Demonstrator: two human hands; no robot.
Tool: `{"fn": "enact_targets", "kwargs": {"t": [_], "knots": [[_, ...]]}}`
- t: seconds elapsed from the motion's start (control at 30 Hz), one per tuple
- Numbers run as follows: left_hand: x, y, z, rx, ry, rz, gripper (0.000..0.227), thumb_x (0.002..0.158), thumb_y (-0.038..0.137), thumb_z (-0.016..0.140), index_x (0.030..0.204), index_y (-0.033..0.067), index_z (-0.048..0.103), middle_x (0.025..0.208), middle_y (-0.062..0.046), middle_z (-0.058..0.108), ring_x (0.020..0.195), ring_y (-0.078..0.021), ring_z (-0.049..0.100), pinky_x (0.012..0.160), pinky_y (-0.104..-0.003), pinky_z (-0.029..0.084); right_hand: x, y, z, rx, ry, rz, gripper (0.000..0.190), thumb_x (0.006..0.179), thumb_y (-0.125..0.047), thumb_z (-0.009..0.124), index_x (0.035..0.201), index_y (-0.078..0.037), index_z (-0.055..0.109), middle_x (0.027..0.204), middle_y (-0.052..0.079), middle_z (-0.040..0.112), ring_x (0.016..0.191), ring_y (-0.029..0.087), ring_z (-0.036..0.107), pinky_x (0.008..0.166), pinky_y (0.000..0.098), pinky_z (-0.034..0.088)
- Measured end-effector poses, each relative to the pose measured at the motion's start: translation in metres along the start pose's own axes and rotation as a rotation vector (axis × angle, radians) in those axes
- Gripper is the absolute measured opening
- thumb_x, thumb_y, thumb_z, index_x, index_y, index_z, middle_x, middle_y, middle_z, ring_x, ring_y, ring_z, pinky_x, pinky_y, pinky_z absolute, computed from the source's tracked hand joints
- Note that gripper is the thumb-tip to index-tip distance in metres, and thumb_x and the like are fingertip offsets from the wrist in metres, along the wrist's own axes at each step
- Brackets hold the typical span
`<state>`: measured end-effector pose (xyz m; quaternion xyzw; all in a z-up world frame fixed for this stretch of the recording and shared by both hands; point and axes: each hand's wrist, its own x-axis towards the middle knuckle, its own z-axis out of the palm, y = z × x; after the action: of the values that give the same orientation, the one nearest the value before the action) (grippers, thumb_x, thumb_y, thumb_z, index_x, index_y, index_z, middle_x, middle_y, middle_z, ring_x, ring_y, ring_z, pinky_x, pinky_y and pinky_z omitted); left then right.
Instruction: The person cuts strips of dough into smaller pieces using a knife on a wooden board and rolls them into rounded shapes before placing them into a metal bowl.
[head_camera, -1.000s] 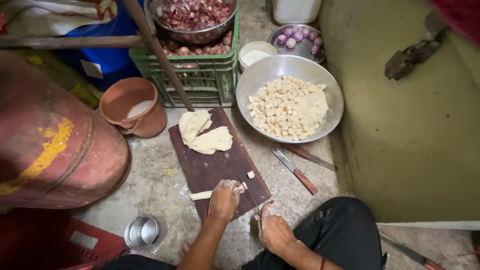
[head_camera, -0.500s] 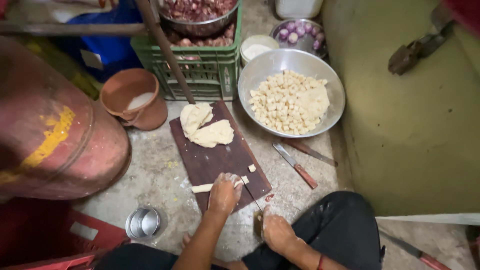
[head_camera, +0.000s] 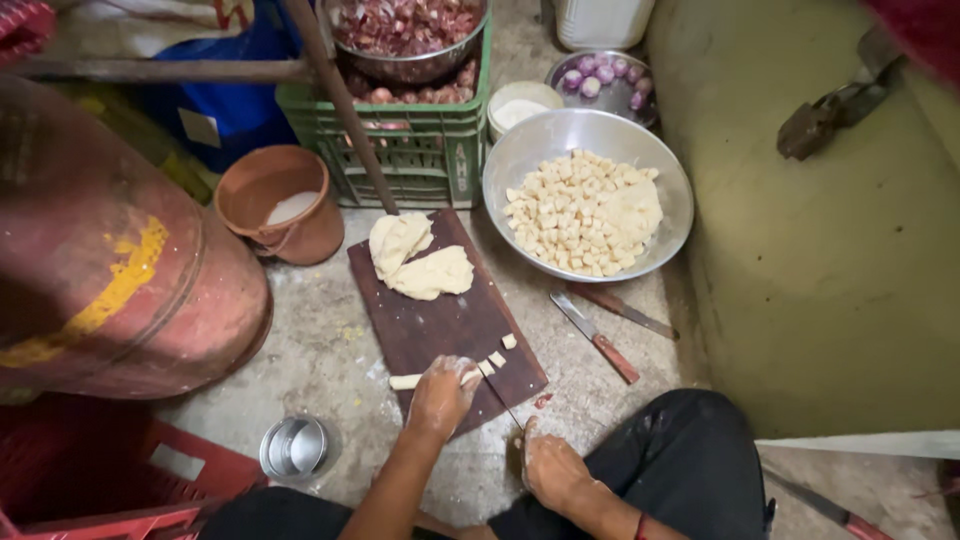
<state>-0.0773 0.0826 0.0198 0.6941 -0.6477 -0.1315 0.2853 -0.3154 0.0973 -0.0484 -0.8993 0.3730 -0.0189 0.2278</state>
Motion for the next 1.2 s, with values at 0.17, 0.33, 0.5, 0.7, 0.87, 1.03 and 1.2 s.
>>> {"fn": "enact_targets", "kwargs": {"t": [0.17, 0.33, 0.5, 0.7, 0.87, 1.03, 1.2], "knots": [[-0.014, -0.006, -0.014, 0.036, -0.019, -0.010, 0.019, 0.084, 0.020, 0.072, 0.099, 0.0083, 0.072, 0.101, -0.012, 0.069, 0.101, -0.0355, 0.062, 0.091, -0.045, 0.050, 0.025, 0.001, 0.022, -0.020, -0.003, -0.005, 0.036, 0.098, -0.022, 0.050, 0.117, 0.009, 0.051, 0.085, 0.026, 0.070, 0.083, 0.044, 0.069, 0.077, 0.0526, 0.054], [-0.011, -0.007, -0.007, 0.102, -0.058, -0.088, 0.018, 0.088, 0.023, 0.072, 0.100, 0.0096, 0.072, 0.103, -0.013, 0.068, 0.105, -0.0362, 0.061, 0.094, -0.046, 0.049, 0.007, -0.005, 0.032, 0.000, -0.013, -0.034, 0.061, 0.090, -0.014, 0.053, 0.134, 0.025, 0.037, 0.087, 0.029, 0.070, 0.078, 0.045, 0.069, 0.071, 0.0538, 0.055], [-0.015, -0.017, -0.015, 0.032, -0.016, -0.026, 0.025, 0.083, 0.022, 0.074, 0.103, 0.0073, 0.072, 0.105, -0.014, 0.068, 0.105, -0.0360, 0.061, 0.093, -0.045, 0.049, 0.016, -0.008, 0.007, 0.033, -0.089, 0.059, 0.055, 0.099, -0.017, 0.049, 0.135, 0.023, 0.038, 0.089, 0.028, 0.071, 0.083, 0.044, 0.069, 0.076, 0.0525, 0.055], [-0.018, -0.018, -0.011, 0.084, -0.031, -0.073, 0.020, 0.084, 0.022, 0.075, 0.100, 0.0097, 0.072, 0.105, -0.012, 0.068, 0.105, -0.0347, 0.061, 0.094, -0.045, 0.050, 0.019, -0.018, 0.024, 0.115, -0.087, 0.010, 0.061, 0.091, -0.014, 0.055, 0.135, 0.023, 0.036, 0.093, 0.030, 0.070, 0.087, 0.046, 0.069, 0.078, 0.0520, 0.055], [-0.022, -0.022, -0.026, 0.048, 0.031, 0.002, 0.026, 0.079, 0.021, 0.078, 0.101, 0.0070, 0.071, 0.101, -0.012, 0.068, 0.101, -0.0361, 0.060, 0.089, -0.048, 0.048, 0.013, -0.003, 0.011, 0.011, -0.099, 0.000, 0.068, 0.088, -0.014, 0.057, 0.137, 0.025, 0.032, 0.091, 0.030, 0.070, 0.086, 0.046, 0.069, 0.078, 0.0527, 0.054], [-0.023, -0.026, -0.012, -0.004, 0.073, -0.036, 0.018, 0.081, 0.018, 0.074, 0.097, 0.0084, 0.074, 0.101, -0.011, 0.071, 0.102, -0.0346, 0.063, 0.090, -0.045, 0.052, 0.039, -0.022, -0.014, 0.113, -0.112, 0.198, 0.047, 0.106, -0.025, 0.046, 0.132, 0.014, 0.045, 0.089, 0.029, 0.071, 0.088, 0.046, 0.069, 0.079, 0.0536, 0.054], [-0.005, -0.017, 0.001, 0.019, 0.044, -0.050, 0.016, 0.084, 0.019, 0.076, 0.095, 0.0076, 0.075, 0.099, -0.013, 0.071, 0.101, -0.0361, 0.063, 0.091, -0.046, 0.051, 0.040, -0.012, -0.012, -0.018, -0.155, 0.079, 0.062, 0.090, -0.014, 0.048, 0.136, 0.025, 0.033, 0.091, 0.030, 0.070, 0.084, 0.046, 0.070, 0.073, 0.0523, 0.056]]}}
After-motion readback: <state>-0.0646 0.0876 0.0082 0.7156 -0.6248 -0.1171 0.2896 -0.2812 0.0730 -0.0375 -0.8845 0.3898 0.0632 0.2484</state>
